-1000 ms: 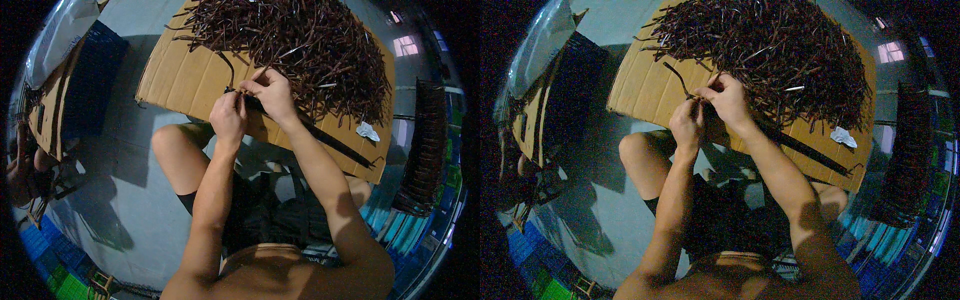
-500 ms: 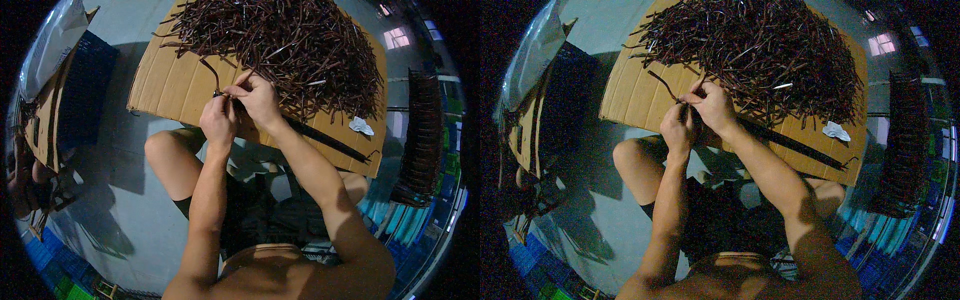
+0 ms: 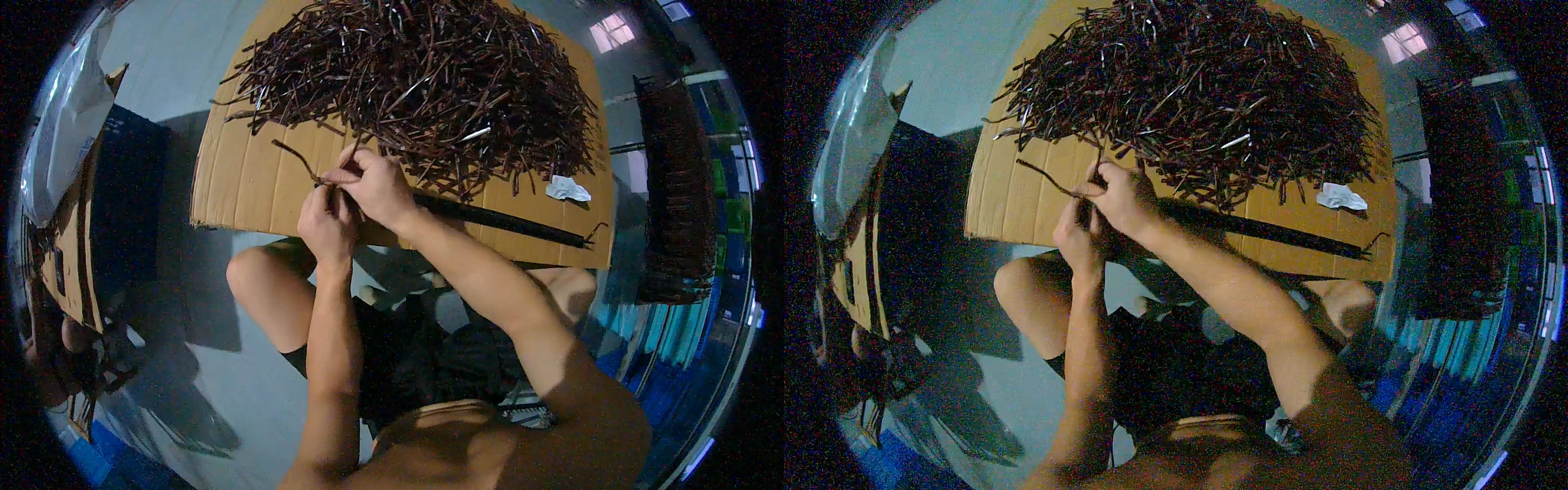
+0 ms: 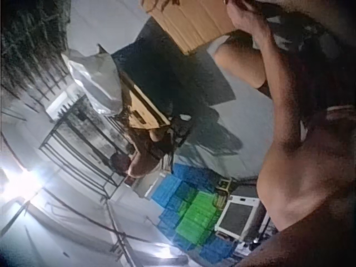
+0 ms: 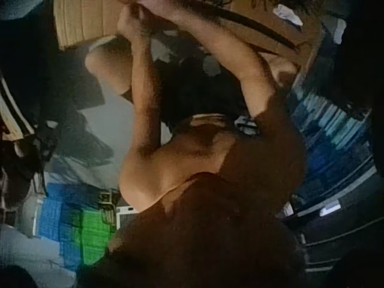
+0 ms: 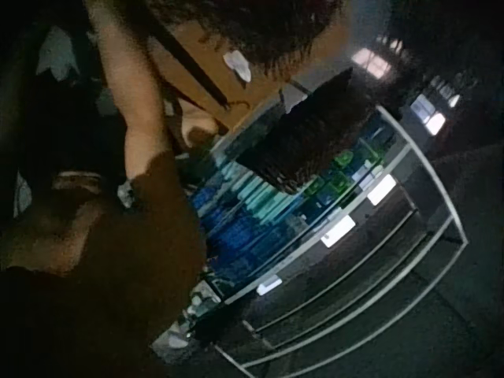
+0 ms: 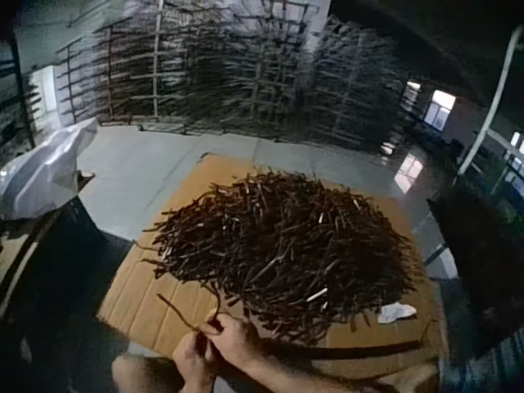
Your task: The person sits on the floor and repeatedly picks up small, dark, curved wire pieces from a pile on a cardboard sheet. They insert each piece into a long black strip held in their lap, then place the strip into a nearby rack. The person continues this process, occasionally gathering more wires from the pile.
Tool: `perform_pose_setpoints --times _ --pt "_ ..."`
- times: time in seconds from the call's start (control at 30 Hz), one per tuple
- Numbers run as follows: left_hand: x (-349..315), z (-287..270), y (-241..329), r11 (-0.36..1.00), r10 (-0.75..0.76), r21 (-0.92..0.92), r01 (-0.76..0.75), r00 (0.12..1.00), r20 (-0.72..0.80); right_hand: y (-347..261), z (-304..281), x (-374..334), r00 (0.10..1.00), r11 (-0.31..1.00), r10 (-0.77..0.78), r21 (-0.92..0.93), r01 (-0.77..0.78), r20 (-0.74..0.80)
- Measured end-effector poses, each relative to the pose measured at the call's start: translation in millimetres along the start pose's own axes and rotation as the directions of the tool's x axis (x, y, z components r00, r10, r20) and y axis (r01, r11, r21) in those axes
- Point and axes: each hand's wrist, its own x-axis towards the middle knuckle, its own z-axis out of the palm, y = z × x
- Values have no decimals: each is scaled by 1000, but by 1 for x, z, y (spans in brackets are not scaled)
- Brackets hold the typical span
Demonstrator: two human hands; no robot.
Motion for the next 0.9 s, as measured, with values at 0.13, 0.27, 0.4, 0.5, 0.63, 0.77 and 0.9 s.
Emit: perform_pose_setpoints --times 0.13,0.27,0.4,0.5,0.63,0.77,0.9 --pt "-1 3 0 999 33 -15 -34 999 -33 8 -1 0 974 960 -223 -163 228 47" --pt "-1 2 0 1000 -2 -8 2 1000 -23 4 1 -1 974 962 -212 -156 223 80" --pt "-2 0 -3 999 25 29 -24 1000 -11 -3 -6 9 924 916 -343 -155 369 170" --pt "0 -4 -7 996 -88 8 88 995 -47 13 -32 25 939 970 -216 -50 238 268" --pt "-8 -6 3 982 -181 -57 182 983 15 26 -69 24 976 631 -109 -746 215 189" --pt "-11 -4 14 995 -70 -69 69 998 -7 43 -67 26 949 524 -239 -796 303 204" --pt "-8 1 6 997 79 -16 -79 997 -24 -14 -58 -4 997 989 -7 -148 18 80"
